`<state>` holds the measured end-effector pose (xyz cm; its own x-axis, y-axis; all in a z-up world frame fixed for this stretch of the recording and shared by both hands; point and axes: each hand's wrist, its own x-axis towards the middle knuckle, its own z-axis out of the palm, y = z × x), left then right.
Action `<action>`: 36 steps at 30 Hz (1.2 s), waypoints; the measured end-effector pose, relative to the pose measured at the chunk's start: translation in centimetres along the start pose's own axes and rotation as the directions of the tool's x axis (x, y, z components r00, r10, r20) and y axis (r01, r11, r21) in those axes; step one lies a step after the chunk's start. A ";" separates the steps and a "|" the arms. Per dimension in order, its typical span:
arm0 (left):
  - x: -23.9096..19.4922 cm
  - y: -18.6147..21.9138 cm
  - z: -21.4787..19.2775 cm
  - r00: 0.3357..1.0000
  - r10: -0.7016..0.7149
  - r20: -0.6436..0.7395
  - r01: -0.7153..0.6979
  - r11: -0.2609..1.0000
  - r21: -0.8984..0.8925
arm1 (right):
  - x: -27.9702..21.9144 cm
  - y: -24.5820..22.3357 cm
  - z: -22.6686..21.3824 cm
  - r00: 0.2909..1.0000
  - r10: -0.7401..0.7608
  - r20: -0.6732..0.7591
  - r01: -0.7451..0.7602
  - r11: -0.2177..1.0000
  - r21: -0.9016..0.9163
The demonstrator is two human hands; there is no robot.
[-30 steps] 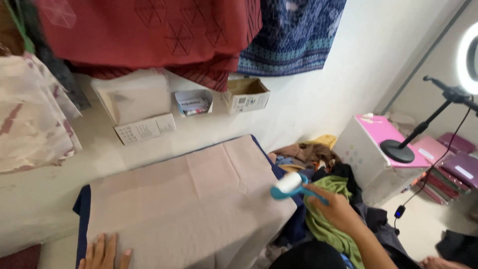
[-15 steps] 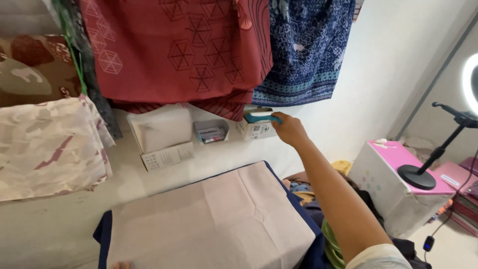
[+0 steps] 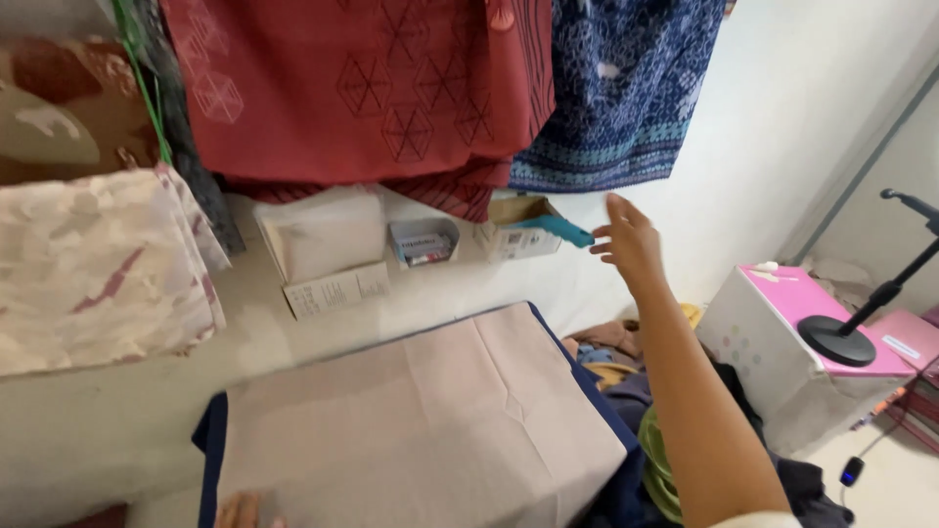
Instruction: The person lays a light-colored fabric on a dark blue mat, smooths it out, and uses a lint roller to clean the surface. They then fold the fabric multiple times into a neat rectangle.
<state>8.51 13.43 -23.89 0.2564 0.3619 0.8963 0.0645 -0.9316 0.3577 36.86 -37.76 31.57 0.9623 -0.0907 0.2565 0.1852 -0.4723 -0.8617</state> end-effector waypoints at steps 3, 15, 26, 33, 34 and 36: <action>8.0 7.0 -6.1 0.993 -0.060 0.102 0.072 0.990 -0.119 | -5.7 4.3 -1.4 0.995 0.093 -0.037 -0.082 0.969 0.233; 18.3 17.2 -24.8 0.364 -0.782 0.506 0.826 0.522 0.213 | -18.3 29.7 -2.4 0.967 0.188 0.171 -0.219 0.957 0.188; 16.6 17.1 -27.5 -0.048 -0.721 0.691 0.931 0.219 0.293 | -18.6 31.4 -3.0 0.822 0.260 0.507 -0.469 0.815 0.342; 12.4 12.9 -24.4 -0.087 -0.620 0.780 0.857 0.352 0.376 | -17.9 35.9 -1.6 0.832 0.187 0.523 -0.395 0.861 0.320; 11.9 12.6 -24.2 -0.099 -0.607 0.788 0.839 0.375 0.395 | -17.9 35.9 -1.6 0.831 0.189 0.524 -0.387 0.873 0.298; 11.5 11.6 -23.6 -0.064 -0.618 0.784 0.804 0.433 0.407 | -17.2 36.6 -1.0 0.816 0.189 0.547 -0.391 0.877 0.279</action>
<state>-10.54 7.53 -3.27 0.6994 0.5260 -0.4839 0.6269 -0.1264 0.7688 26.85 -54.35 -3.98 0.9289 0.3159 -0.1933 -0.1581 -0.1338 -0.9783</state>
